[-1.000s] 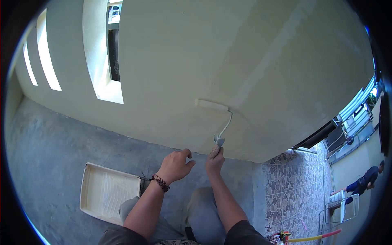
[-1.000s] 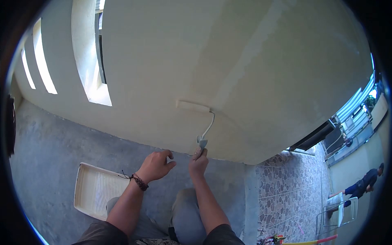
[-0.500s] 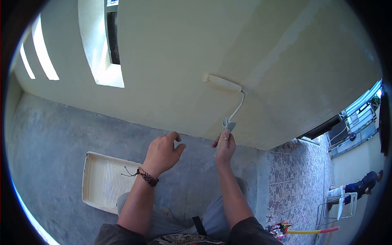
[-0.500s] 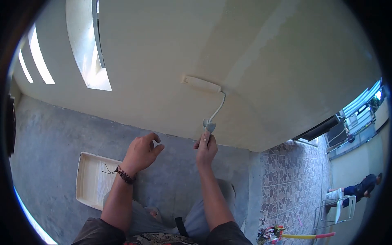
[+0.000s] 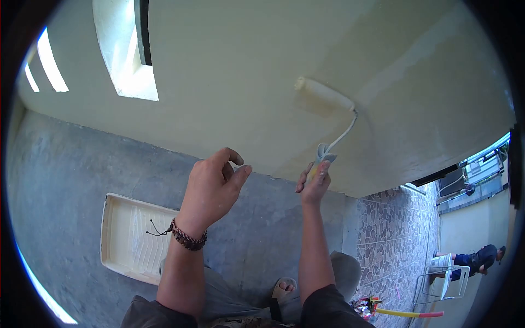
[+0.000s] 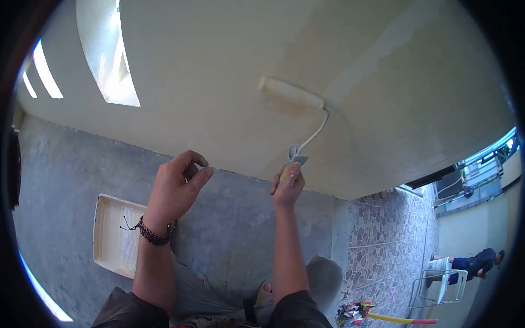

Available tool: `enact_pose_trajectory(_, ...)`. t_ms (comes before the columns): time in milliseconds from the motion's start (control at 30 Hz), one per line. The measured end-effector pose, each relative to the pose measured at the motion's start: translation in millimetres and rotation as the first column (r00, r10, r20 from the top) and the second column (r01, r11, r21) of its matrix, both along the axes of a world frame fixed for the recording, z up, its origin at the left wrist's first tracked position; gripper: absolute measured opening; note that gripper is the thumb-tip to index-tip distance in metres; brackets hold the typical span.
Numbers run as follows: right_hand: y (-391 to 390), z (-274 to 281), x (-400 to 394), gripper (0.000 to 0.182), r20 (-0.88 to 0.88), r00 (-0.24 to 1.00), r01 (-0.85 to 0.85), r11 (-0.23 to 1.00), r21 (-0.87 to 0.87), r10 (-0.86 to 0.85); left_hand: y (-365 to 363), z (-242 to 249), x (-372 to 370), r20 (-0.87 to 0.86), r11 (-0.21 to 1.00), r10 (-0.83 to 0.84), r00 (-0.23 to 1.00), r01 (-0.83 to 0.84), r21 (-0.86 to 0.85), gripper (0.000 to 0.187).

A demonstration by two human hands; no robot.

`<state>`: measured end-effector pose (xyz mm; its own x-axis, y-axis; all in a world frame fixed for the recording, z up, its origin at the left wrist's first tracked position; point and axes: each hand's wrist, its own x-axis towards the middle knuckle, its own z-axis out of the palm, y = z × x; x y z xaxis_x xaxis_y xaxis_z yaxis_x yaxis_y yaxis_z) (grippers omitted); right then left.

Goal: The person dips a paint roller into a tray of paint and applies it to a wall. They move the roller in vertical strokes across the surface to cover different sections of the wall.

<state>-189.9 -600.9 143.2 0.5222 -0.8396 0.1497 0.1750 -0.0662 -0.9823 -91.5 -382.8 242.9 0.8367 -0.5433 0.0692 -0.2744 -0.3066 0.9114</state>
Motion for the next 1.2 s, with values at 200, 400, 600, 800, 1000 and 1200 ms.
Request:
enact_pose_trajectory(200, 22.3, -79.6, -23.0, 0.053, -0.124, 0.992, 0.006, 0.985, 0.175, 0.016, -9.5, 0.5, -3.3, -0.006, 1.000, 0.014, 1.000, -0.014, 0.007, 0.022)
enact_pose_trajectory(400, 5.4, 30.8, 17.1, 0.052, 0.094, 0.996, 0.002, 0.998, 0.060, -0.007, -18.6, 1.6, -5.8, 0.007, 0.997, 0.033, 0.999, -0.033, 0.066, 0.022)
enact_pose_trajectory(600, 28.1, -123.2, -13.9, 0.062, -0.143, 0.989, -0.009, 0.987, 0.159, 0.032, -24.8, -6.0, -8.2, 0.046, 0.997, 0.043, 0.998, -0.046, 0.060, 0.020)
enact_pose_trajectory(800, 27.3, -43.4, -5.2, 0.054, 0.001, 1.000, -0.028, 0.978, 0.205, 0.028, -28.8, -11.8, -12.2, 0.085, 0.996, -0.003, 0.996, -0.005, 0.091, 0.021)
enact_pose_trajectory(1000, 9.9, -93.2, -1.3, 0.059, -0.052, 0.998, 0.040, 0.997, 0.059, -0.037, -28.9, -11.7, -11.4, 0.084, 0.994, 0.011, 0.996, -0.020, 0.106, 0.021)
enact_pose_trajectory(1200, 42.3, -102.7, -17.9, 0.058, -0.141, 0.990, 0.028, 0.959, 0.283, 0.013, -31.7, -18.0, -14.1, 0.096, 0.992, 0.010, 0.995, -0.022, 0.123, 0.020)
